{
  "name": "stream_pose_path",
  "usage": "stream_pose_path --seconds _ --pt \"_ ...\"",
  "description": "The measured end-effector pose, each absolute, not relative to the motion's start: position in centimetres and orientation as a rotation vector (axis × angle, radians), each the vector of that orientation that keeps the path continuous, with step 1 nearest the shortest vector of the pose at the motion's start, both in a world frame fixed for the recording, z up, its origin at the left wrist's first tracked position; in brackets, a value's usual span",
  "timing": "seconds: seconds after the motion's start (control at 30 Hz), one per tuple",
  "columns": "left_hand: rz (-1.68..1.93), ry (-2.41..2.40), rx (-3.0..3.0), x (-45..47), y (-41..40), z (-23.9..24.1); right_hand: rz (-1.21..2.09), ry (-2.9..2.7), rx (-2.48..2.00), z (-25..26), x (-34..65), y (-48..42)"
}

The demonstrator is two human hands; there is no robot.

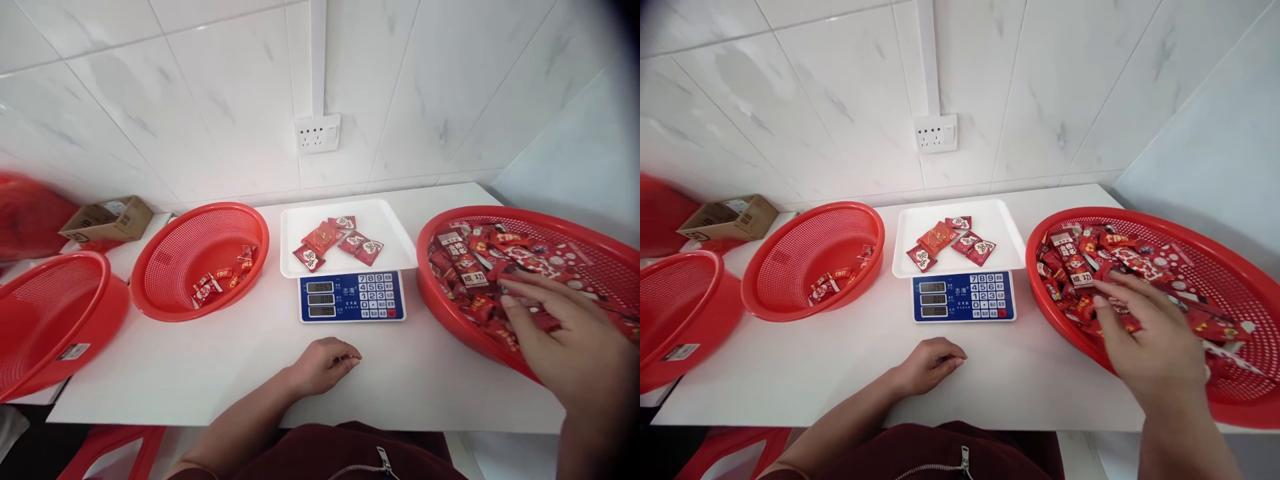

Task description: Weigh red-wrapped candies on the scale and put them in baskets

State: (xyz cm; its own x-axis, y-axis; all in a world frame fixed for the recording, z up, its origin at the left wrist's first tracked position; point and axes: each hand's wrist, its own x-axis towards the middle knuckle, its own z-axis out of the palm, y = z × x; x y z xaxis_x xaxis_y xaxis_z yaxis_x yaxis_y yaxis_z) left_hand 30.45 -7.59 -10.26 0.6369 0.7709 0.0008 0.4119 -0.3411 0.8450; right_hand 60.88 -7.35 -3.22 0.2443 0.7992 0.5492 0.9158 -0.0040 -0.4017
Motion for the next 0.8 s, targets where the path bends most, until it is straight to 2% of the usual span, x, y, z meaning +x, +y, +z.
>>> stream_pose_path --seconds 0.17,0.23,0.4,0.53,0.8 --pt "1.032 1.107 2.199 29.0 -6.2 -7.8 0.128 -1.852 -1.588 -3.6 54.4 -5.6" --pt "1.153 1.303 2.333 28.4 -4.4 -6.6 0.073 -1.985 -1.578 -4.4 52.4 -3.6" --pt "0.970 1.606 2.623 27.5 0.3 -5.2 -0.172 -2.098 -1.767 -5.3 49.4 1.1" --pt "0.878 1.607 2.680 28.3 1.4 -5.6 -0.048 -2.142 -1.718 -5.4 48.1 1.8" --pt "0.878 1.293 2.681 29.6 0.0 -4.7 0.201 -2.022 -1.358 -5.9 48.2 -0.3"
